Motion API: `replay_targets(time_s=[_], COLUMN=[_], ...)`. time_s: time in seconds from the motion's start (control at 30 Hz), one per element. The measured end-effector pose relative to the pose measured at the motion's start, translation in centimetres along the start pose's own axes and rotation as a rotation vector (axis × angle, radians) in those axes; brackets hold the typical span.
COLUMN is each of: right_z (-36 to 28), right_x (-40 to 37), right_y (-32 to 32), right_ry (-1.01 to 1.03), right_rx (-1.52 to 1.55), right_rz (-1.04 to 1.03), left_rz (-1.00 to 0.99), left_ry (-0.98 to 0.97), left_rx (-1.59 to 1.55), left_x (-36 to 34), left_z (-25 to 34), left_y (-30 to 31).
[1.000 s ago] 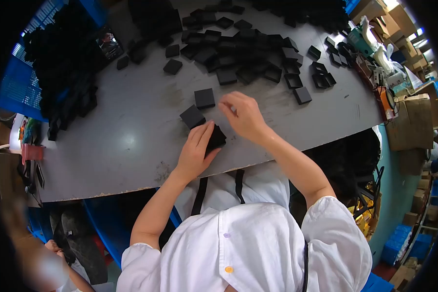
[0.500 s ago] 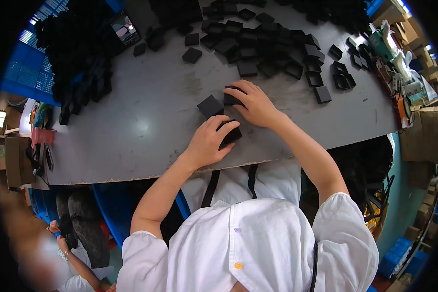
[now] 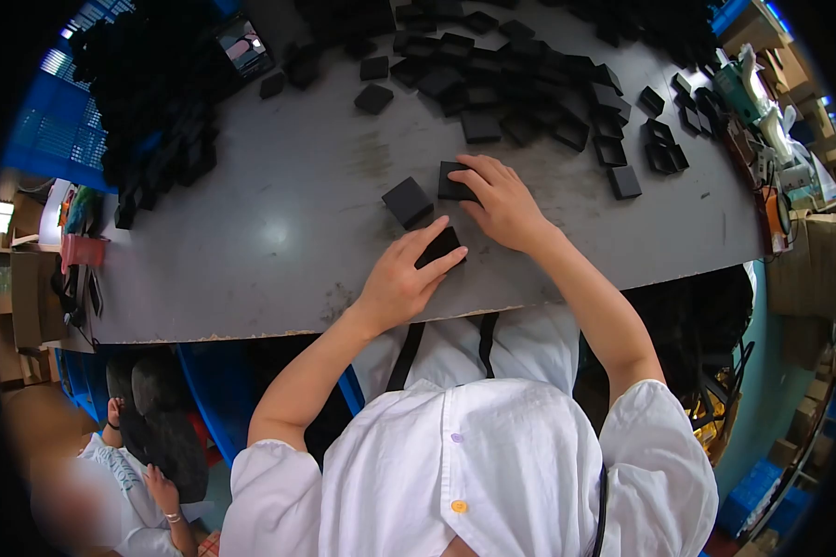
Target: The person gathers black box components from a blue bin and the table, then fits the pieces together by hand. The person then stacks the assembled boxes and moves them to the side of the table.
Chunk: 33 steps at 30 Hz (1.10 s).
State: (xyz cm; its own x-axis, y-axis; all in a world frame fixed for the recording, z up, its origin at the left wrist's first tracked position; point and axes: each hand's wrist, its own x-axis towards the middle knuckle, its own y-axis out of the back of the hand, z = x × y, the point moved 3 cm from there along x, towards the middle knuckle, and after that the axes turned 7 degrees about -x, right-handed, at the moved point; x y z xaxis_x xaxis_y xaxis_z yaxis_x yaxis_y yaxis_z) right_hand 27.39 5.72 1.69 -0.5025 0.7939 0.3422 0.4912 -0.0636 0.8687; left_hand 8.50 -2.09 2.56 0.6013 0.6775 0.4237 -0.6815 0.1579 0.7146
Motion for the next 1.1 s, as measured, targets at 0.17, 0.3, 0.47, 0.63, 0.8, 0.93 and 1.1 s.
replay_targets(time_s=[0.17, 0.3, 0.47, 0.63, 0.8, 0.93, 1.1], right_z=[-0.1, -1.6, -4.2, -5.3, -5.8, -5.7, -6.4], right_x=[-0.1, -1.5, -2.3, -1.8, -1.6, -1.7, -1.4], right_y=[1.7, 3.8, 3.9, 3.7, 3.7, 3.1, 3.2], right_ry=[-0.047, -0.075, 0.098, 0.234, 0.231, 0.191, 0.245], right_rx=[0.070, 0.255, 0.314, 0.251, 0.199, 0.182, 0.015], right_rz=[-0.046, -0.063, -0.157, -0.114, -0.138, -0.139, -0.180], left_rz=[0.095, 0.239, 0.205, 0.196, 0.200, 0.213, 0.209], left_ry=[0.079, 0.214, 0.269, 0.280, 0.271, 0.239, 0.212], left_rx=[-0.116, -0.086, -0.107, -0.116, -0.114, -0.096, -0.037], left_x=[-0.7, -0.3, 0.0, -0.2, -0.1, -0.3, 0.0], left_z=[-0.6, -0.4, -1.1, -1.5, -1.5, -1.0, -0.9], left_y=[0.0, 0.8, 0.2, -0.2, -0.2, 0.1, 0.2])
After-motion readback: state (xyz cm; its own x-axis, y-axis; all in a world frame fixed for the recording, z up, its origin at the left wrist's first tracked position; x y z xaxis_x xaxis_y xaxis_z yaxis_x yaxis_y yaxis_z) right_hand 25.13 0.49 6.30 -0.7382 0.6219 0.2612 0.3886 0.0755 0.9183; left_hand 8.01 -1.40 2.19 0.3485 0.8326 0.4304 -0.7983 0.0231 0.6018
